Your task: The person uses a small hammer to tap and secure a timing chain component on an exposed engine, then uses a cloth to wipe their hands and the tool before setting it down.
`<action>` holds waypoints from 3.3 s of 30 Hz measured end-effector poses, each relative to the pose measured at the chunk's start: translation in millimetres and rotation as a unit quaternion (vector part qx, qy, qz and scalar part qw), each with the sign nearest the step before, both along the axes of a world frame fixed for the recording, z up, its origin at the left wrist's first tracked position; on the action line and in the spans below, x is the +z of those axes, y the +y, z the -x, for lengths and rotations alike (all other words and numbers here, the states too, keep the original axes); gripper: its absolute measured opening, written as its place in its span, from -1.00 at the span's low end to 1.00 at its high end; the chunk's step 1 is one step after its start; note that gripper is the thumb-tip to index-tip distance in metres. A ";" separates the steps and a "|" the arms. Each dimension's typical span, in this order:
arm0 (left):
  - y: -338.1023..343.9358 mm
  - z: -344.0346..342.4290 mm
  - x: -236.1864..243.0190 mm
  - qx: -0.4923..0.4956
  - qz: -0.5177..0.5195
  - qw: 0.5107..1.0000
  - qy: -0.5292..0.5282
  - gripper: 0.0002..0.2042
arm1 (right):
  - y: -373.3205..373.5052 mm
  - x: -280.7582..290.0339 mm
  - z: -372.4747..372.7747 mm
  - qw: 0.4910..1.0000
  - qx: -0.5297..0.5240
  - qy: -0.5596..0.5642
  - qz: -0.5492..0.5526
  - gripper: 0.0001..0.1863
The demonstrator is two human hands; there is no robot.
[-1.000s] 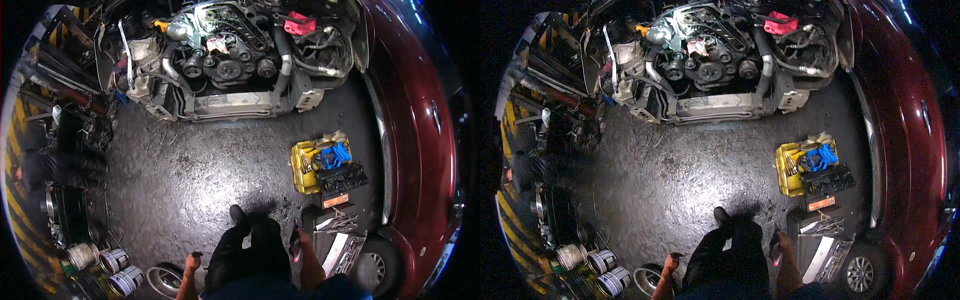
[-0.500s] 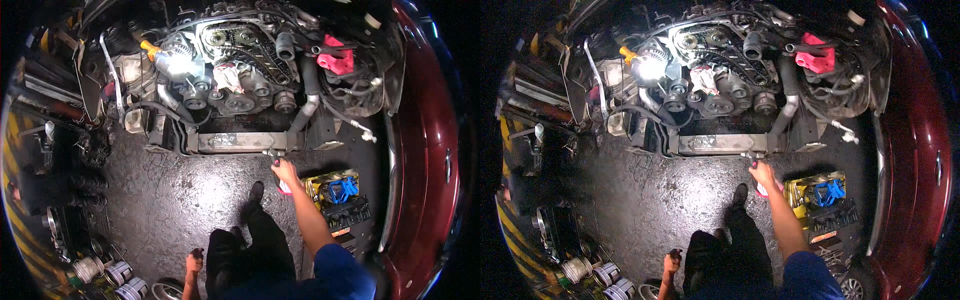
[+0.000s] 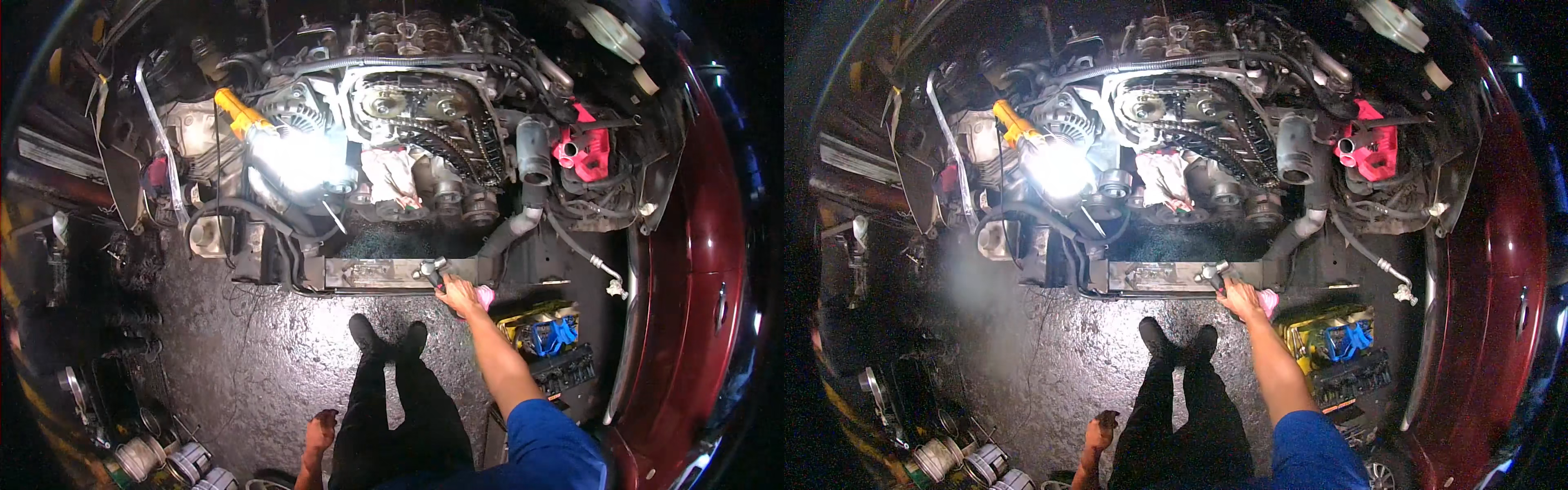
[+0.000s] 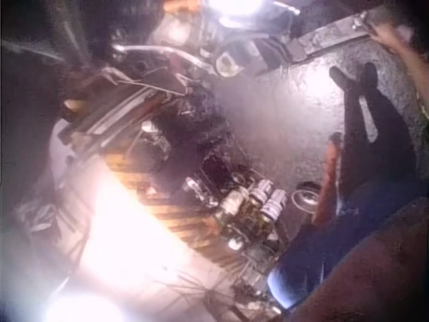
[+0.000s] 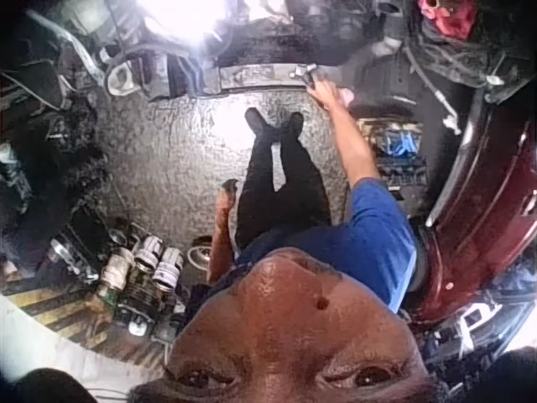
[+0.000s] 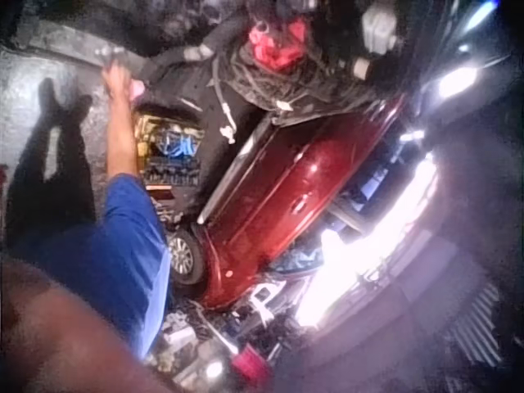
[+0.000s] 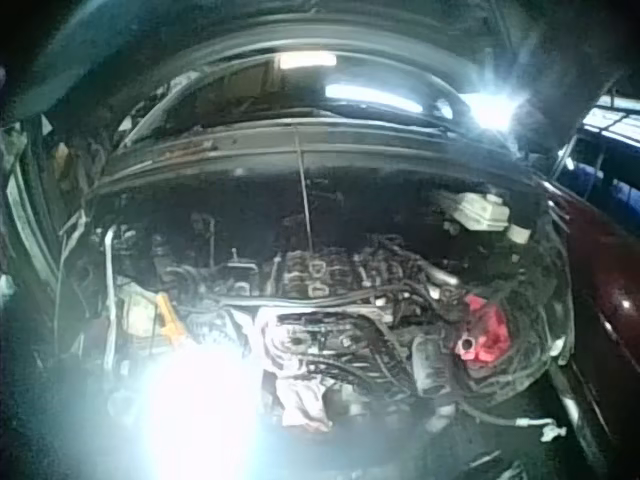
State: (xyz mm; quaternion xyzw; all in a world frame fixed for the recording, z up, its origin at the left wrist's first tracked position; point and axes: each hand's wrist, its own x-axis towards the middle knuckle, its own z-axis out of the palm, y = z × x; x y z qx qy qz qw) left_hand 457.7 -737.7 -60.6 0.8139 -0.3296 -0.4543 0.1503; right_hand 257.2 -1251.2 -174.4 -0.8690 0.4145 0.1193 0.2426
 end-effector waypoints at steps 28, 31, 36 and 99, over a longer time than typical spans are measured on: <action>-283.7 -11.6 126.2 0.013 0.334 0.935 0.123 -0.56 | 179.9 223.7 -80.7 0.928 -0.151 -0.317 -0.127 -0.72; -302.2 1.9 156.1 -0.009 0.345 0.930 0.129 -0.55 | 162.6 264.9 -70.8 0.921 -0.192 -0.300 -0.156 -0.71; -329.2 20.5 203.3 -0.042 0.369 0.920 0.121 -0.41 | 132.1 284.6 -38.7 0.935 -0.186 -0.300 -0.021 -0.66; -568.6 -54.4 183.3 0.206 0.553 0.806 -0.041 -0.21 | -381.5 385.2 -85.0 0.855 -0.157 -0.043 0.492 -0.52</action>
